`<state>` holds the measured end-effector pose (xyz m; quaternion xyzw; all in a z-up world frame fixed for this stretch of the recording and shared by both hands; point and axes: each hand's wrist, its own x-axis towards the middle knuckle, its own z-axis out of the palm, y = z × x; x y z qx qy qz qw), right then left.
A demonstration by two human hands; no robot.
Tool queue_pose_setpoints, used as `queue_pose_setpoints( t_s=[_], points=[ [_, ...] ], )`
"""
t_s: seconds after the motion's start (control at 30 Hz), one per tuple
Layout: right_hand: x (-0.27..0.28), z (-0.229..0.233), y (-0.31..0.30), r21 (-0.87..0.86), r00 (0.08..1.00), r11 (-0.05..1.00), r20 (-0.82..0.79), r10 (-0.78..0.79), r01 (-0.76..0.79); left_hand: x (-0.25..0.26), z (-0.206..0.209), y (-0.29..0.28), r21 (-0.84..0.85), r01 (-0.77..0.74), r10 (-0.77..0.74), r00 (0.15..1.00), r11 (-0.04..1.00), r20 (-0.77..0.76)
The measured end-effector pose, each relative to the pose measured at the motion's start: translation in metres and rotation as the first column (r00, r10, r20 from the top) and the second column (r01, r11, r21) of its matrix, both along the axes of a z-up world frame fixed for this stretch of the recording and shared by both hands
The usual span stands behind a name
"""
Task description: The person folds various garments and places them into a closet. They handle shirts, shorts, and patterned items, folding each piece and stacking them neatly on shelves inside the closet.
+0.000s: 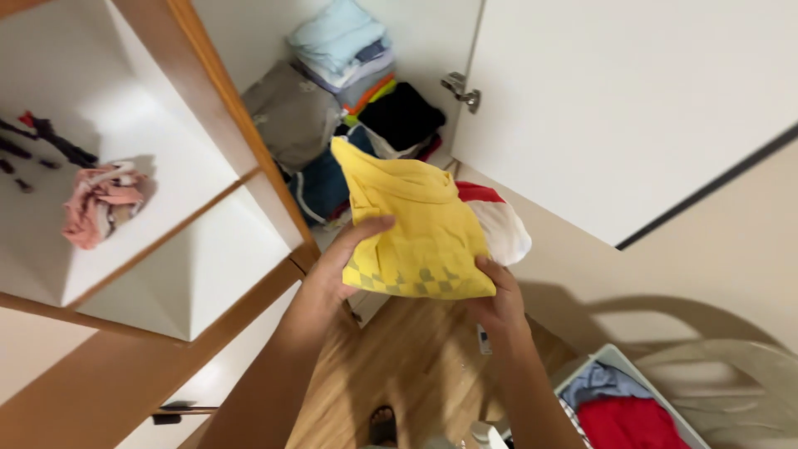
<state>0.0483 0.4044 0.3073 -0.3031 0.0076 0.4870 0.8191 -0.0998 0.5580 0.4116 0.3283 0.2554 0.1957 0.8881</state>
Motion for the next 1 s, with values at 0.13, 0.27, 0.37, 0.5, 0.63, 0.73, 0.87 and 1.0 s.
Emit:
queue_pose_setpoints(
  t_s=[0.13,0.27,0.37,0.5,0.63,0.73,0.87,1.0],
  points=[
    [0.011,-0.02,0.038,-0.062,0.999,0.998,-0.038,-0.01,0.008,-0.018,0.024,0.015,0.204,0.06,-0.029,0.988,0.977,-0.154],
    [0.038,-0.021,0.063,-0.119,0.997,0.991,-0.035,-0.074,0.069,-0.016,-0.027,0.044,0.385,-0.026,0.118,0.969,0.922,-0.216],
    [0.054,-0.02,0.081,-0.061,0.997,0.996,-0.03,-0.066,0.064,-0.006,-0.046,0.064,0.374,-0.089,0.212,0.93,0.923,-0.301],
    [0.07,-0.012,0.104,0.023,1.0,1.0,-0.005,0.001,0.0,0.012,-0.016,0.068,0.249,-0.2,0.271,0.916,0.948,-0.297],
    [0.114,-0.016,0.134,0.004,0.997,0.997,0.023,0.073,-0.073,0.046,-0.003,0.071,0.028,-0.3,0.3,0.941,0.954,-0.154],
    [0.152,-0.006,0.165,-0.037,0.99,0.993,0.078,0.118,-0.115,0.083,-0.014,0.088,-0.09,-0.268,0.265,0.963,0.959,-0.05],
    [0.181,0.032,0.19,-0.121,0.974,0.979,0.137,0.179,-0.163,0.123,-0.05,0.124,-0.12,-0.32,0.321,0.947,0.94,-0.013],
    [0.205,0.063,0.217,-0.234,0.942,0.956,0.241,0.233,-0.176,0.161,-0.083,0.159,-0.059,-0.425,0.423,0.905,0.903,-0.046]
  ],
)
